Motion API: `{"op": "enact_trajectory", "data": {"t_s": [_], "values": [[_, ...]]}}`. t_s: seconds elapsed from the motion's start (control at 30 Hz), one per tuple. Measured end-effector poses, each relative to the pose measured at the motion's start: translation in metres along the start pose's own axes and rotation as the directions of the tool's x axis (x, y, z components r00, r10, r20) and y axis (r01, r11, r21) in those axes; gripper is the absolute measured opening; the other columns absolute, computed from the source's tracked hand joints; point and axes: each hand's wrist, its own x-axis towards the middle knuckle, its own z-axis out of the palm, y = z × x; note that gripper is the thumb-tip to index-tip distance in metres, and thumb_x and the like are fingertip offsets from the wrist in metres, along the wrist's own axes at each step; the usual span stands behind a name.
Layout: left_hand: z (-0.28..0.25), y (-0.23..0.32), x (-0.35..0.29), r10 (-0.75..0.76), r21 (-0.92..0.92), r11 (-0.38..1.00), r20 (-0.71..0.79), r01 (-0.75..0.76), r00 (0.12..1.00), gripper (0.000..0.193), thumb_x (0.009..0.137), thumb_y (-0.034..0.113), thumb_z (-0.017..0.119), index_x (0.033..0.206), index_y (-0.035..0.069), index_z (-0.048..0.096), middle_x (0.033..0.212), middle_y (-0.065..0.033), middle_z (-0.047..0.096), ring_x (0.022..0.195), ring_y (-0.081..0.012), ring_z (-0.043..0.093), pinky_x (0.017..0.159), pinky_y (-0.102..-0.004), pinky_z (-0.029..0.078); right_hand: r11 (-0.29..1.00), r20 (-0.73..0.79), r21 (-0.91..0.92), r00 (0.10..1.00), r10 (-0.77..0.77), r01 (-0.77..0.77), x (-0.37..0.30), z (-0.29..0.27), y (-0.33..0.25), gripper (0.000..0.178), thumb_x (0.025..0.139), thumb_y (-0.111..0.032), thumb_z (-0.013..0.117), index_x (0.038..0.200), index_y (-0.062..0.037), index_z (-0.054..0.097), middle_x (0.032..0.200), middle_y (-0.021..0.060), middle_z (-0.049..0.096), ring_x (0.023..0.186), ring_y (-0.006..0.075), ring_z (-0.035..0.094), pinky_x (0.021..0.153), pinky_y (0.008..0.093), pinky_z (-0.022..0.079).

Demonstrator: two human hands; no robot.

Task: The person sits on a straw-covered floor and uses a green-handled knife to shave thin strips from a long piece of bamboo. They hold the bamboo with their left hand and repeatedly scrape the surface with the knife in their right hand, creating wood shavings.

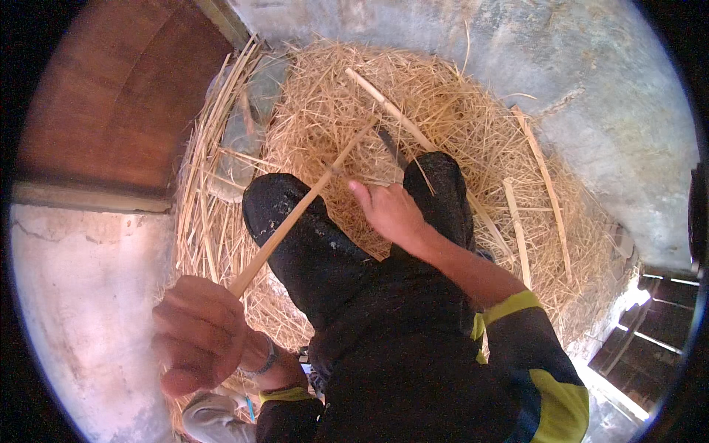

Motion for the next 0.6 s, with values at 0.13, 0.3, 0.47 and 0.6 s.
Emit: {"op": "enact_trajectory", "data": {"t_s": [0.13,0.3,0.47,0.6], "values": [[-0.006,0.005,-0.008,-0.057,-0.084,0.994,0.095,0.065,0.994,0.052,0.090,0.054,0.035,0.060,0.012,0.044,0.054,0.0005,0.043,0.040,-0.0132,0.042,0.041,-0.0273,0.036,0.987,-0.035,0.010,0.986,-0.163,0.163,-0.014,0.012,-0.008,0.052,0.093,-0.035,0.039,0.066,0.0039,0.059,0.059,0.0243,0.055,0.062,0.0417,0.058,0.058,0.0476,0.047],[0.018,0.008,-0.005,-0.102,-0.058,0.993,-0.037,0.100,0.994,0.054,0.092,0.052,0.030,0.053,0.016,0.040,0.040,0.0040,0.033,0.032,-0.0103,0.032,0.036,-0.0242,0.031,0.972,-0.050,0.080,0.975,-0.218,0.221,-0.012,0.019,-0.010,0.044,0.093,-0.033,0.039,0.074,0.0015,0.057,0.061,0.0223,0.055,0.059,0.0413,0.057,0.055,0.0481,0.045],[0.007,0.006,0.000,-0.206,-0.152,0.972,-0.157,0.182,0.966,0.049,0.096,0.045,0.022,0.054,0.019,0.025,0.042,0.0041,0.024,0.037,-0.0077,0.021,0.043,-0.0221,0.023,0.962,-0.167,0.104,0.958,-0.234,0.253,0.001,0.047,-0.002,0.045,0.094,-0.033,0.036,0.077,0.0014,0.059,0.063,0.0235,0.055,0.059,0.0403,0.056,0.053,0.0471,0.045],[0.007,0.012,-0.003,-0.229,-0.226,0.953,-0.109,0.201,0.967,0.047,0.097,0.041,0.024,0.054,0.020,0.023,0.044,0.0040,0.019,0.041,-0.0084,0.015,0.044,-0.0257,0.018,0.998,-0.115,0.063,0.993,0.002,0.006,0.012,0.042,0.052,0.048,0.095,-0.034,0.033,0.076,0.0020,0.059,0.065,0.0247,0.055,0.063,0.0423,0.055,0.058,0.0473,0.045]]}}
